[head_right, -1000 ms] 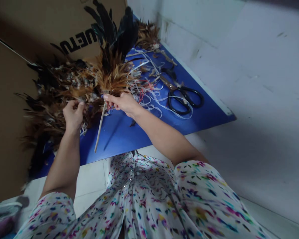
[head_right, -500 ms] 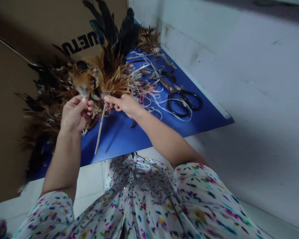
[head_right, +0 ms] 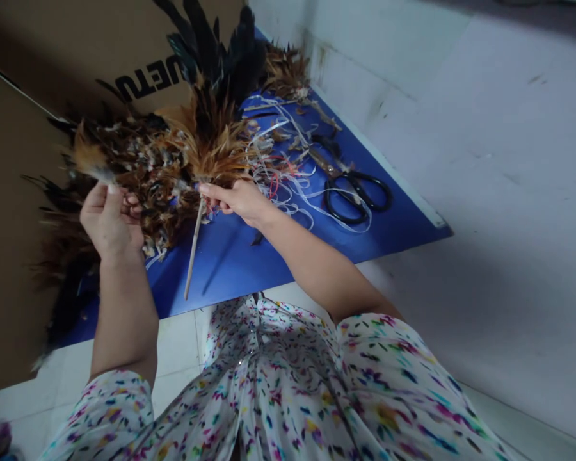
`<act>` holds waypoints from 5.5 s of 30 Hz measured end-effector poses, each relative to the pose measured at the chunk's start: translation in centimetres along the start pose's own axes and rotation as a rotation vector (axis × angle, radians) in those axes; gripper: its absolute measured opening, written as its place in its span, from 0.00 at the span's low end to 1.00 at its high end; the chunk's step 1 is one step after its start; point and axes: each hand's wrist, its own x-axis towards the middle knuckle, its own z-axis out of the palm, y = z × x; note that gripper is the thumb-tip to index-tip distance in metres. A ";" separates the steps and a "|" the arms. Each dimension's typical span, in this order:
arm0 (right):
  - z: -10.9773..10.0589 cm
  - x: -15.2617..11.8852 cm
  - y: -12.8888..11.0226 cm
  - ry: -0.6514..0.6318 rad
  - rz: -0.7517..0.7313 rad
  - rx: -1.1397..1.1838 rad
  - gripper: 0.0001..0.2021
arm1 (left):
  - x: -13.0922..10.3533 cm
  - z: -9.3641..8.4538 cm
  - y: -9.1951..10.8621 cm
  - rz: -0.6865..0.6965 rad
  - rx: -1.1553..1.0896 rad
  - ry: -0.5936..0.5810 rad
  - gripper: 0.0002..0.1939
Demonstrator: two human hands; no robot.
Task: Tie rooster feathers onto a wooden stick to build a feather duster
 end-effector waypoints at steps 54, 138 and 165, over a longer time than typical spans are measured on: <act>0.7 -0.8 0.2 -0.176 -0.033 -0.007 0.23 | -6.2 3.0 -0.6 -0.743 -0.066 -0.536 0.14; 0.3 -0.6 -2.0 0.081 0.020 0.144 0.11 | -0.5 -0.1 -0.6 -0.032 0.517 -0.291 0.12; -0.1 -0.9 -2.4 0.071 0.038 0.107 0.11 | 3.1 -1.9 -2.5 0.244 0.872 -0.355 0.09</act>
